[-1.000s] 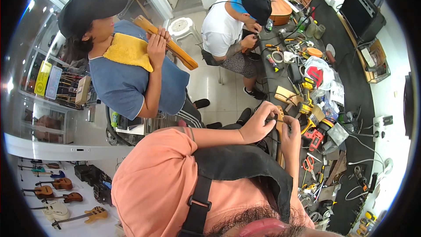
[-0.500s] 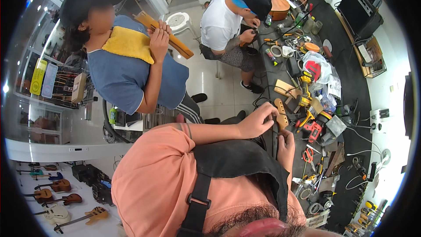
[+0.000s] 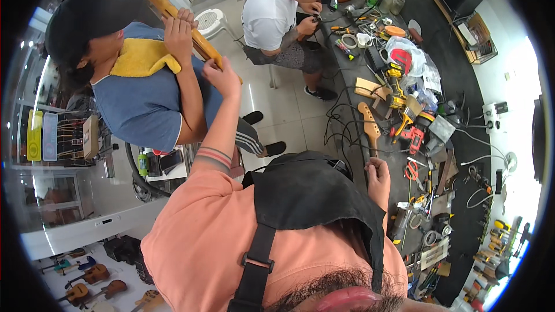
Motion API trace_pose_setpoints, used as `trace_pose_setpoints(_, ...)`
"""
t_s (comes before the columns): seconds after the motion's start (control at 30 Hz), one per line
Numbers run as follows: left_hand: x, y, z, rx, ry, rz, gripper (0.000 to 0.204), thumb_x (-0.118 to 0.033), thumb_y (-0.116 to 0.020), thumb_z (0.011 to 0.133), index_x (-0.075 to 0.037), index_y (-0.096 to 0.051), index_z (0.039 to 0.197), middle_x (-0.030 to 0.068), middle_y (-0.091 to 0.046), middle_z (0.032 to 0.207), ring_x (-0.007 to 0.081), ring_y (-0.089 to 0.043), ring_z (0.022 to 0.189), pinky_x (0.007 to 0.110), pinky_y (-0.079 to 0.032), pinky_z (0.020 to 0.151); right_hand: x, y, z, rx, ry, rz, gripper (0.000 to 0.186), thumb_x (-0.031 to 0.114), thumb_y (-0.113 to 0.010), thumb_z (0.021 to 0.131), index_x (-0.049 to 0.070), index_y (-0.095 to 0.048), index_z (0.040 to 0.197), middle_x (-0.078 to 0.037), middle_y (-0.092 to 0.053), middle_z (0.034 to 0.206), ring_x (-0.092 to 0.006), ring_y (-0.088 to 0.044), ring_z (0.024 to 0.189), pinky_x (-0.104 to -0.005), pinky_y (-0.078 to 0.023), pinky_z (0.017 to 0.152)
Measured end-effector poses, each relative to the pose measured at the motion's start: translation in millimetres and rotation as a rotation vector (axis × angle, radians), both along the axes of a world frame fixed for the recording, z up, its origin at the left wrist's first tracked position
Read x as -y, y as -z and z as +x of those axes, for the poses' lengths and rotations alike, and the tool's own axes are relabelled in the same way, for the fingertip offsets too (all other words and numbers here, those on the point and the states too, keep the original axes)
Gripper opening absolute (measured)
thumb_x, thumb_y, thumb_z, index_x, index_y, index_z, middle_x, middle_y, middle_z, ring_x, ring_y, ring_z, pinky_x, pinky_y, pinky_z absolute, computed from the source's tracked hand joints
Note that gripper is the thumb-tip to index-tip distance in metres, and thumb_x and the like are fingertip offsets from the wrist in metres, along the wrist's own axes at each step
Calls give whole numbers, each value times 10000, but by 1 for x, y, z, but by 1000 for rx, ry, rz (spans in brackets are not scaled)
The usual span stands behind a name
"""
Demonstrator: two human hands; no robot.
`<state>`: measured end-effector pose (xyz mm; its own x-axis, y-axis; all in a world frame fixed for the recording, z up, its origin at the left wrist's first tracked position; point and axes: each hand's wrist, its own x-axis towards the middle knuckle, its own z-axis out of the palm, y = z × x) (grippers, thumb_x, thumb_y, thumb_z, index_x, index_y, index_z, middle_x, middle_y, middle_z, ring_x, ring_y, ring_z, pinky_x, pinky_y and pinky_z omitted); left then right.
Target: The person handles a guitar neck, inspecting the fretboard and discussing it with a coworker. They then use a handheld power router to shape the edges of the guitar neck, moving the tool along the wood to smooth the profile.
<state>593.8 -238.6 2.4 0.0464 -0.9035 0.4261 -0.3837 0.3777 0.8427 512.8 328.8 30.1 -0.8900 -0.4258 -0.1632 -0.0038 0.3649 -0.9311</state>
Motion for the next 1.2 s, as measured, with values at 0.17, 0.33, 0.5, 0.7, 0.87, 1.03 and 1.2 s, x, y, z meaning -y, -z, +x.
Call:
trace_pose_setpoints(0.17, 38, -29, 24, -187, 144, -58, 637, -323, -703, 1041, 70, -435, 1465, 261, -561, 1373, 368, -589, 1189, 451, -466, 1056, -5, 11, 42, 71, 76, 33, 216, 30, -584, 1096, -53, -639, 1288, -102, -715, 1101, -163, -686, 1004, -306, -544, 946)
trace_pose_setpoints(0.33, 72, -51, 23, -596, 589, 294, 625, -404, -576, 1122, 43, -384, 1514, 226, -590, 1397, 291, -616, 1196, 420, -500, 1025, 14, -1, 85, 65, 39, 101, 217, 32, -587, 1082, -41, -658, 1273, -125, -749, 1093, -190, -718, 1036, -331, -561, 943)
trace_pose_setpoints(0.5, 70, -56, 38, -836, 1021, 659, 711, -641, -292, 1154, -59, -438, 1535, 213, -679, 1278, 362, -728, 1003, 501, -591, 958, 43, -35, 123, 113, 34, 122, 224, 51, -598, 1083, -41, -659, 1278, -139, -755, 1122, -202, -731, 1085, -336, -567, 974)
trace_pose_setpoints(0.7, 6, -87, 49, -912, 1135, 858, 566, -574, -323, 1172, -67, -539, 1298, 206, -717, 1145, 338, -730, 896, 449, -610, 800, 63, -42, 150, 202, -41, 61, 229, 76, -608, 1084, -33, -661, 1279, -129, -747, 1135, -188, -722, 1056, -320, -558, 959)
trace_pose_setpoints(0.87, -82, -111, 62, -810, 1336, 1017, 469, -507, -366, 1187, -109, -505, 1394, 144, -681, 1060, 276, -670, 853, 429, -578, 802, 98, -87, 134, 143, -127, 21, 233, 80, -632, 1061, -27, -668, 1265, -108, -735, 1127, -185, -706, 1046, -326, -553, 940)
trace_pose_setpoints(1.03, -157, -151, 66, -471, 1527, 942, 386, -454, -373, 1196, -125, -450, 1383, 145, -685, 1002, 243, -675, 790, 377, -558, 733, 150, -162, 94, -353, -187, 8, 175, 115, -657, 1040, 17, -704, 1178, -126, -742, 1083, -247, -722, 972, -370, -558, 865)
trace_pose_setpoints(1.2, -232, -172, 75, -136, 1739, 831, 448, -384, -438, 1194, -92, -412, 1531, 106, -666, 1027, 184, -651, 835, 320, -542, 772, 139, -212, 67, -575, 97, 79, 425, 469, -708, 1018, 45, -725, 1004, -128, -766, 862, -338, -745, 797, -429, -570, 729)
